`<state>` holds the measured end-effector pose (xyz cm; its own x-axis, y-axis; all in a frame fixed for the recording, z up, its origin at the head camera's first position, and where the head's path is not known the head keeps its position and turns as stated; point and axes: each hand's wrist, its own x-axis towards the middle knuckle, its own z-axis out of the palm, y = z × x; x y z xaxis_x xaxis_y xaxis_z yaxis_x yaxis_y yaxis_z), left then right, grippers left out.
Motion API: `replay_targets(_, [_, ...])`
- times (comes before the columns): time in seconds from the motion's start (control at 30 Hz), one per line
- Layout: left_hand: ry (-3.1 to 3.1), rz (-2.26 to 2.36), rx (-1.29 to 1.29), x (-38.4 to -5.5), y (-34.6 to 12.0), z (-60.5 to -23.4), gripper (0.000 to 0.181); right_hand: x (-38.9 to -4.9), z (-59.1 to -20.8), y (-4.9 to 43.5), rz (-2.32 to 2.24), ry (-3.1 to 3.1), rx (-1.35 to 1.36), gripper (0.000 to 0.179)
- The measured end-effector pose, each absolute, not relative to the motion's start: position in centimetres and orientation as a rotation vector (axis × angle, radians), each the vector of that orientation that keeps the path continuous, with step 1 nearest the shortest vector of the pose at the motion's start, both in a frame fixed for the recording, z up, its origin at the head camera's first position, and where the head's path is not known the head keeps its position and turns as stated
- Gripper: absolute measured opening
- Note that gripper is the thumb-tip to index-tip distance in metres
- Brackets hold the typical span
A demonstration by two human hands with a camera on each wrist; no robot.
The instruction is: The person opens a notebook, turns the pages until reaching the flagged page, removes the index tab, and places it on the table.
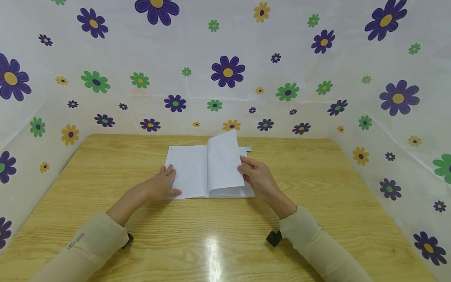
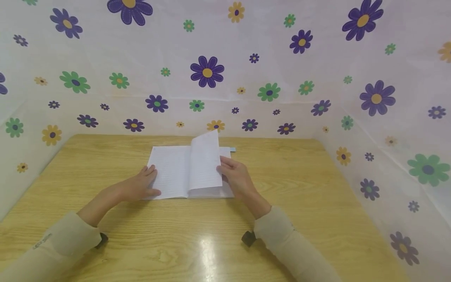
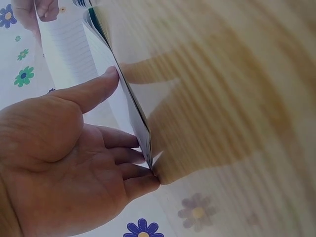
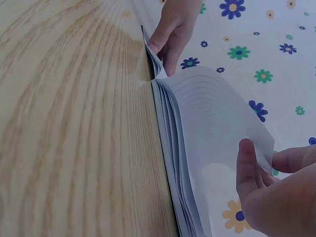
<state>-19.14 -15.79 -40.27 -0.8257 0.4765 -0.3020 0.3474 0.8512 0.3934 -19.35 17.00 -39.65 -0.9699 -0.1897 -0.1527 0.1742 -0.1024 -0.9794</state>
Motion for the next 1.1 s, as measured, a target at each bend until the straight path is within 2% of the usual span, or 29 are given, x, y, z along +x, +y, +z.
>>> replay_targets(0.87, [2.671,0.407,0.598,-19.1,-15.8,-40.3,0.083,-19.4,-40.6,12.4,-2.153,2.058,-0.178,0.056])
replay_targets(1.1, [2.671,0.421,0.622,-19.1,-16.3,-40.2,0.079,-19.6,-40.6,11.7,-2.185,2.024,-0.225,0.048])
